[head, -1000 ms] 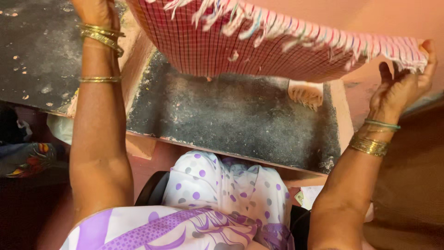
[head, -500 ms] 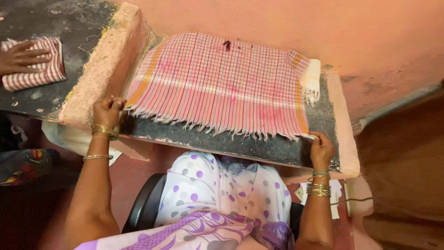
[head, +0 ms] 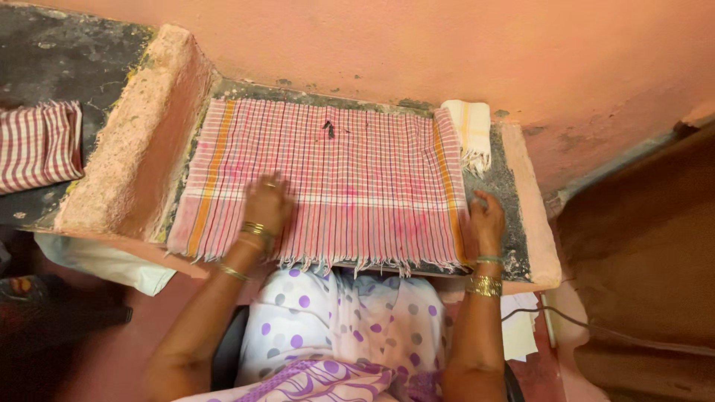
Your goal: The person folds a white and yellow checkered cloth on a stone slab, then folds a red and white checkered cloth. Both cloths are folded into compact rectangles and placed on the slab.
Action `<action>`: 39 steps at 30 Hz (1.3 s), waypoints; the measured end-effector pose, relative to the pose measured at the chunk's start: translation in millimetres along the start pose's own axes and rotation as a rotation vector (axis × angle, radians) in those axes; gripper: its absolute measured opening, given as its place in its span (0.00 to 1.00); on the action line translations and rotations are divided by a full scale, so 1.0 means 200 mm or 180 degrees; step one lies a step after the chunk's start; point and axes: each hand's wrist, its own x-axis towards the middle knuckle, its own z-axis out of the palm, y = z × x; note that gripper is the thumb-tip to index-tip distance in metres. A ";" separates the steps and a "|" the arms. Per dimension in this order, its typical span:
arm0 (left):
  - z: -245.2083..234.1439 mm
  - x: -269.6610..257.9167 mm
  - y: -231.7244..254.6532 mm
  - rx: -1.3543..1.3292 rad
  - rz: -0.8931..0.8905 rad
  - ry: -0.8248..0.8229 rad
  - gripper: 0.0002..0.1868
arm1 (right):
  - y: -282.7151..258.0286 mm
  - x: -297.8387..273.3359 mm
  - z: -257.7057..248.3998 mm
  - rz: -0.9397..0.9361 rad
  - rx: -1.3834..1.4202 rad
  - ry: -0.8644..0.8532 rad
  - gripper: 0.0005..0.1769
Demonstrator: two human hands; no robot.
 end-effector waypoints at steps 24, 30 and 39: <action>0.05 0.14 0.93 -0.0341 0.0206 -0.2825 0.40 | 0.36 0.98 0.52 0.1948 0.1005 0.0248 0.27; 0.05 0.15 0.93 -0.0349 0.0213 -0.2788 0.39 | 0.48 0.99 0.35 0.1859 0.0688 0.1083 0.09; 0.06 0.14 0.93 -0.0273 0.0211 -0.2821 0.40 | 0.62 0.80 -0.01 0.1281 -0.0919 0.1717 0.16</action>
